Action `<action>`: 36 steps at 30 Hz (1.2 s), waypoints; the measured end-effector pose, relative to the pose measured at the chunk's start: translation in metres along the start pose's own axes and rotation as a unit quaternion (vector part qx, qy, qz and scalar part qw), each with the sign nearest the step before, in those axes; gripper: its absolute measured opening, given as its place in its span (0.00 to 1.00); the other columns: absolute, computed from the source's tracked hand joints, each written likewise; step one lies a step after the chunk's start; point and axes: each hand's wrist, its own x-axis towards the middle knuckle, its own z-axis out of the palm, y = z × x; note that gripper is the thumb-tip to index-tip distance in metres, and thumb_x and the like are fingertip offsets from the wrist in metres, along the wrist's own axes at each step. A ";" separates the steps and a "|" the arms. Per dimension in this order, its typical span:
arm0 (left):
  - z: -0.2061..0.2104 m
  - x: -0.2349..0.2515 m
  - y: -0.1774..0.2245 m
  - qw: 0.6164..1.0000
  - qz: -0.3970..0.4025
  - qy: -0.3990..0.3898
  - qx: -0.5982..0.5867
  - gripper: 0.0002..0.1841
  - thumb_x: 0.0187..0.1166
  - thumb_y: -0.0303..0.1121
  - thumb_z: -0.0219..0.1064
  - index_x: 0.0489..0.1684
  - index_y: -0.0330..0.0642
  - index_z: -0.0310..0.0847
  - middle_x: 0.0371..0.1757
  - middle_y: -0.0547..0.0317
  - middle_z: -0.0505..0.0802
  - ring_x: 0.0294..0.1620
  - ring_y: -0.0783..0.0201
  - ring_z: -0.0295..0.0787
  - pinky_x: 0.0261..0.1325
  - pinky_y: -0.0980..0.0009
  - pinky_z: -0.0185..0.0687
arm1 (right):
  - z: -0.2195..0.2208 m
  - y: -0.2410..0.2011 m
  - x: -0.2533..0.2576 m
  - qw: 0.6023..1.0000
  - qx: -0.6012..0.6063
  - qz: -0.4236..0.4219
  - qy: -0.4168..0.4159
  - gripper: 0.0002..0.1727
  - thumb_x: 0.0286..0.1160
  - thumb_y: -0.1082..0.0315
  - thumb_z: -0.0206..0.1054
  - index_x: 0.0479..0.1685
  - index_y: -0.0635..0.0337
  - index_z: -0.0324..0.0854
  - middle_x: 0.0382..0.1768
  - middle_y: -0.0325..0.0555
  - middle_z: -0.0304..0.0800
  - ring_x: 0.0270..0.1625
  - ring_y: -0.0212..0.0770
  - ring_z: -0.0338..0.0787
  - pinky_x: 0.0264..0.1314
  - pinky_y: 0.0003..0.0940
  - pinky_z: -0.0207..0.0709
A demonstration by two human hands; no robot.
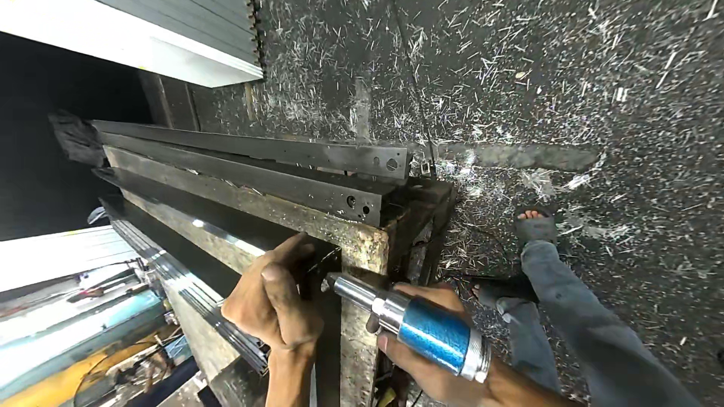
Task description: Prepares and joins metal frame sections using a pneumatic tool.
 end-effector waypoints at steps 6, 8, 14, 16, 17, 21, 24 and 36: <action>0.001 0.001 -0.003 0.999 -0.011 -0.005 -0.042 0.32 0.95 0.48 0.42 0.34 0.37 0.90 0.31 0.62 0.96 0.33 0.71 0.94 0.38 0.72 0.90 | 0.005 -0.001 0.009 1.000 0.018 0.019 -0.002 0.11 0.63 0.70 0.77 0.43 0.63 0.89 0.36 0.42 0.96 0.39 0.30 0.94 0.44 0.29 0.91; 0.002 0.001 -0.003 0.998 -0.018 -0.006 -0.063 0.30 0.95 0.47 0.43 0.33 0.39 0.88 0.31 0.65 0.95 0.33 0.72 0.94 0.37 0.73 0.91 | 0.006 0.000 0.012 0.999 0.030 0.030 -0.009 0.11 0.63 0.71 0.77 0.43 0.63 0.88 0.36 0.43 0.96 0.39 0.32 0.95 0.45 0.31 0.91; 0.004 0.001 -0.001 0.997 -0.036 0.002 -0.074 0.30 0.95 0.48 0.42 0.34 0.40 0.88 0.29 0.66 0.94 0.31 0.72 0.93 0.36 0.72 0.91 | 0.000 -0.004 0.017 0.998 0.040 0.046 -0.035 0.10 0.64 0.73 0.74 0.45 0.63 0.88 0.37 0.43 0.96 0.40 0.33 0.95 0.46 0.32 0.91; 0.003 0.001 0.000 0.996 -0.047 0.010 -0.069 0.31 0.96 0.50 0.40 0.47 0.36 0.87 0.31 0.67 0.95 0.30 0.74 0.93 0.36 0.74 0.90 | -0.003 -0.004 0.016 0.997 0.035 0.056 -0.045 0.11 0.64 0.73 0.74 0.46 0.62 0.88 0.38 0.43 0.97 0.39 0.34 0.95 0.45 0.33 0.92; 0.003 0.002 0.001 0.995 -0.057 0.033 -0.069 0.30 0.96 0.49 0.39 0.54 0.34 0.85 0.29 0.69 0.95 0.26 0.78 0.89 0.31 0.77 0.85 | -0.005 -0.003 0.016 0.997 0.032 0.058 -0.049 0.12 0.64 0.72 0.74 0.47 0.62 0.88 0.39 0.44 0.97 0.39 0.35 0.95 0.45 0.34 0.92; -0.004 0.005 0.003 0.963 -0.125 0.148 -0.189 0.22 0.95 0.42 0.44 0.60 0.38 0.83 0.26 0.76 0.87 0.18 0.82 0.71 0.22 0.84 0.66 | -0.007 -0.008 0.014 0.995 0.044 0.067 -0.064 0.12 0.67 0.71 0.74 0.49 0.63 0.87 0.40 0.43 0.97 0.41 0.33 0.95 0.46 0.32 0.92; -0.030 0.029 0.006 0.916 -0.257 0.148 -0.270 0.23 0.92 0.38 0.42 0.52 0.43 0.89 0.21 0.74 0.83 0.15 0.79 0.70 0.19 0.84 0.69 | -0.011 -0.015 0.015 0.993 0.034 0.081 -0.083 0.12 0.68 0.71 0.75 0.50 0.62 0.87 0.42 0.43 0.97 0.42 0.34 0.95 0.48 0.33 0.91; 0.019 0.097 0.015 0.946 -0.271 0.026 -0.178 0.15 0.87 0.36 0.58 0.37 0.43 0.91 0.16 0.67 0.78 0.14 0.70 0.68 0.17 0.69 0.65 | -0.004 -0.020 0.004 0.982 0.087 0.163 -0.045 0.11 0.69 0.76 0.74 0.49 0.55 0.90 0.47 0.36 0.97 0.52 0.31 0.94 0.63 0.33 0.87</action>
